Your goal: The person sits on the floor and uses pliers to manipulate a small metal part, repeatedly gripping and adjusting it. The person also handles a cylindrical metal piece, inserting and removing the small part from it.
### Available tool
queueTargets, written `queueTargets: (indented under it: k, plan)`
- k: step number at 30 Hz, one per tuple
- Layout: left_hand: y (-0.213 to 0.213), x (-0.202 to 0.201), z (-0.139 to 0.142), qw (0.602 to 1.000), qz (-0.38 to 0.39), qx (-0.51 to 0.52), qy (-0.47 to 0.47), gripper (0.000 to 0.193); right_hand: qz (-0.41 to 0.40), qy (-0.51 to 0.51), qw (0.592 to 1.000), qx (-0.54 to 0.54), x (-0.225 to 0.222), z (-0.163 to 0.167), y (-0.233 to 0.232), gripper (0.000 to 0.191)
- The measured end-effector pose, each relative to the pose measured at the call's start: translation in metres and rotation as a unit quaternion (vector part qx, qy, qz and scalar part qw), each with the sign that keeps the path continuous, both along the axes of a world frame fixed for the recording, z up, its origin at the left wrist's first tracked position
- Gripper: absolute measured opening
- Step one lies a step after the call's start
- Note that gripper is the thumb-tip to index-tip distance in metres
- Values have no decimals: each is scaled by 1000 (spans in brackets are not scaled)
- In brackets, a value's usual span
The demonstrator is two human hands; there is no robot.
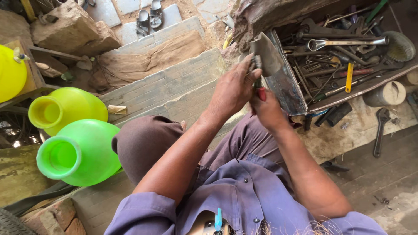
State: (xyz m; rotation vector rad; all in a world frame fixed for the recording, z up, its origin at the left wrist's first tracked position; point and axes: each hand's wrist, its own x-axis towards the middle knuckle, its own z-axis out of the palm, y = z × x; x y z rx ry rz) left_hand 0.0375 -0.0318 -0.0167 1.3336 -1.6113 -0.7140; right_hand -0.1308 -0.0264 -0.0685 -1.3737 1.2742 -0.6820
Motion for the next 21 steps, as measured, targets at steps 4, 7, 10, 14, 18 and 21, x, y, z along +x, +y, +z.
queueTargets:
  k: [4,7,10,14,18,21]
  plan:
    - [-2,-2,2,996,-2,-84,16,69,4,-304,926,225,0,44,11,21]
    - [-4,4,9,980,8,-199,-10,55,13,-322,911,258,4,65,20,21]
    - [0,7,15,984,-13,-174,23,26,-5,-299,926,229,12,60,25,19]
    - [8,-5,22,978,56,-126,157,20,-18,-139,987,80,23,33,24,20]
    - [14,-13,20,948,100,-31,300,26,-46,-100,994,0,37,12,21,12]
    - [8,-8,14,925,139,16,353,30,2,-25,964,-264,47,6,23,5]
